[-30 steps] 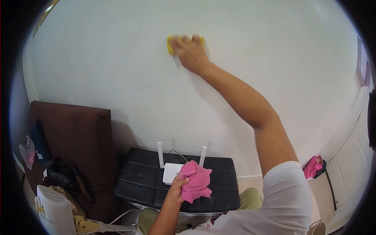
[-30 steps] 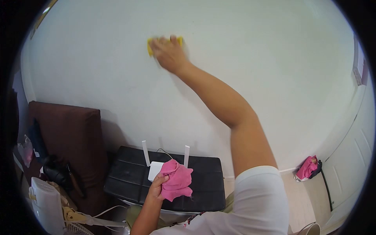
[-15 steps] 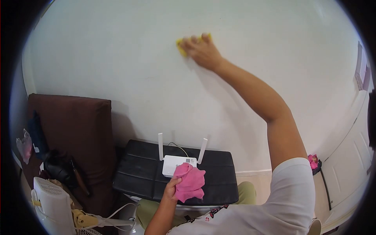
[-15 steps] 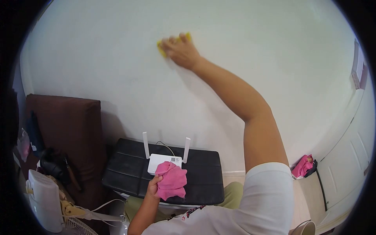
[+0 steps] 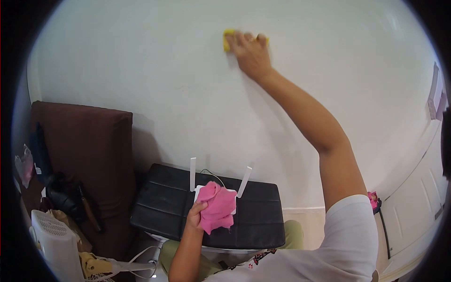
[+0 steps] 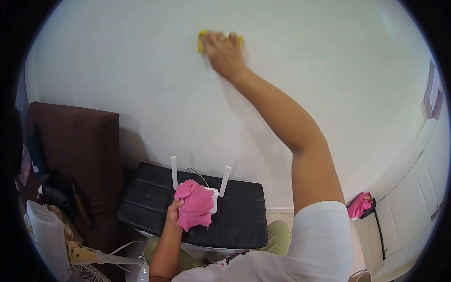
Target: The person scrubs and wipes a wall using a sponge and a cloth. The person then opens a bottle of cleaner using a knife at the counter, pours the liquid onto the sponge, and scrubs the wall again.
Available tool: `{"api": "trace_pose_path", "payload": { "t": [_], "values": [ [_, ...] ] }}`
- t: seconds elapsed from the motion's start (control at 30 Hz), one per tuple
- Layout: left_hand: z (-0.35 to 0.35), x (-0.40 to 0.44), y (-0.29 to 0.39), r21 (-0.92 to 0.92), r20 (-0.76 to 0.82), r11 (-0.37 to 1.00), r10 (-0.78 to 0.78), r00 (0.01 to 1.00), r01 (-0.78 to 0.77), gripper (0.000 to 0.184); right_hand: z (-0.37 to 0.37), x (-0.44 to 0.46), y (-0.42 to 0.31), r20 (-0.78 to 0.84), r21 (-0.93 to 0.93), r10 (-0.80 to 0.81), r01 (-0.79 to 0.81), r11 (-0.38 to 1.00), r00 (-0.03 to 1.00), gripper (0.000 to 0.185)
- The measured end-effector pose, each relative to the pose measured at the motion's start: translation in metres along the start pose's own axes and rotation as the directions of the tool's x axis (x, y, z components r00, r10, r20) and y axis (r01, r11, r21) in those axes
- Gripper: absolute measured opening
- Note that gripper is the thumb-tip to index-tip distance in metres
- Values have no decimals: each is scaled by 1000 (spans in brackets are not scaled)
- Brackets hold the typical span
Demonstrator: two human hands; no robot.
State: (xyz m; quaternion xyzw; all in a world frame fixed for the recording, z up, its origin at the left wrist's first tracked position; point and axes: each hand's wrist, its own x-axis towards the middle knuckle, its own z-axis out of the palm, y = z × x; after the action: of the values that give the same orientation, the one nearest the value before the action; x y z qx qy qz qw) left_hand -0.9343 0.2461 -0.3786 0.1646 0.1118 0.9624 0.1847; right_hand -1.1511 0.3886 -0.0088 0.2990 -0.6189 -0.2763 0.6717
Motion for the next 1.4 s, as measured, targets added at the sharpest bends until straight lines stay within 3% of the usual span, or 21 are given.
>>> {"api": "trace_pose_path", "payload": {
  "t": [0.07,0.17,0.23,0.33,0.37,0.43,0.5,0.6,0.7,0.83,0.87,0.97,1.03,1.07,1.1,1.17,1.27,1.4],
  "values": [
    [-2,13,7,10,15,1000,11,1000,-11,58,-6,-29,-24,28,7,-146,146,989,989,32],
    [1,29,10,19,26,1000,14,1000,-15,57,-1,-33,-7,27,-38,-205,206,978,978,41],
    [3,38,10,62,14,996,68,998,-68,55,2,-1,12,66,-87,-62,67,994,996,40],
    [-4,39,9,82,-45,994,77,996,-74,53,8,11,3,27,4,140,-140,990,990,41],
    [-6,40,8,90,-66,993,84,994,-78,53,4,-3,-6,32,9,142,-142,990,989,41],
    [-11,43,8,76,-93,993,93,991,-86,52,8,-33,-32,135,57,-22,15,998,991,41],
    [-14,41,11,68,-101,992,116,988,-110,51,10,-36,-28,86,141,-95,82,987,992,40],
    [-11,44,14,50,-91,987,157,983,-153,49,11,17,-5,83,29,74,-77,997,994,36],
    [-7,44,11,41,-145,979,201,969,-197,48,27,31,-25,105,71,153,-161,984,983,36],
    [-18,42,7,0,-116,983,182,976,-184,50,14,-25,-47,75,190,-128,111,975,989,35],
    [-22,45,1,-13,-166,984,175,970,-180,51,28,-31,-45,98,216,-131,107,970,987,35],
    [-19,45,0,-41,-152,987,148,977,-155,50,32,-2,-21,96,131,-28,15,991,995,36],
    [-14,48,1,-43,-137,987,147,980,-154,50,43,23,-23,10,142,128,-129,982,992,35],
    [-12,49,-1,-50,-134,988,141,981,-148,49,38,21,-36,121,88,131,-142,986,984,42],
    [-14,51,-3,-53,-154,988,133,979,-143,49,47,2,-51,124,93,49,-61,994,991,40],
    [-15,50,-5,-71,-168,990,109,980,-123,49,32,-34,-75,138,278,-124,81,957,983,34],
    [-22,48,-8,-67,-168,991,100,981,-113,49,4,-78,-89,264,344,-257,158,926,930,35],
    [-26,45,-9,-72,-156,992,91,983,-104,49,18,-50,-108,215,384,-199,105,917,956,34]
  ]
}}
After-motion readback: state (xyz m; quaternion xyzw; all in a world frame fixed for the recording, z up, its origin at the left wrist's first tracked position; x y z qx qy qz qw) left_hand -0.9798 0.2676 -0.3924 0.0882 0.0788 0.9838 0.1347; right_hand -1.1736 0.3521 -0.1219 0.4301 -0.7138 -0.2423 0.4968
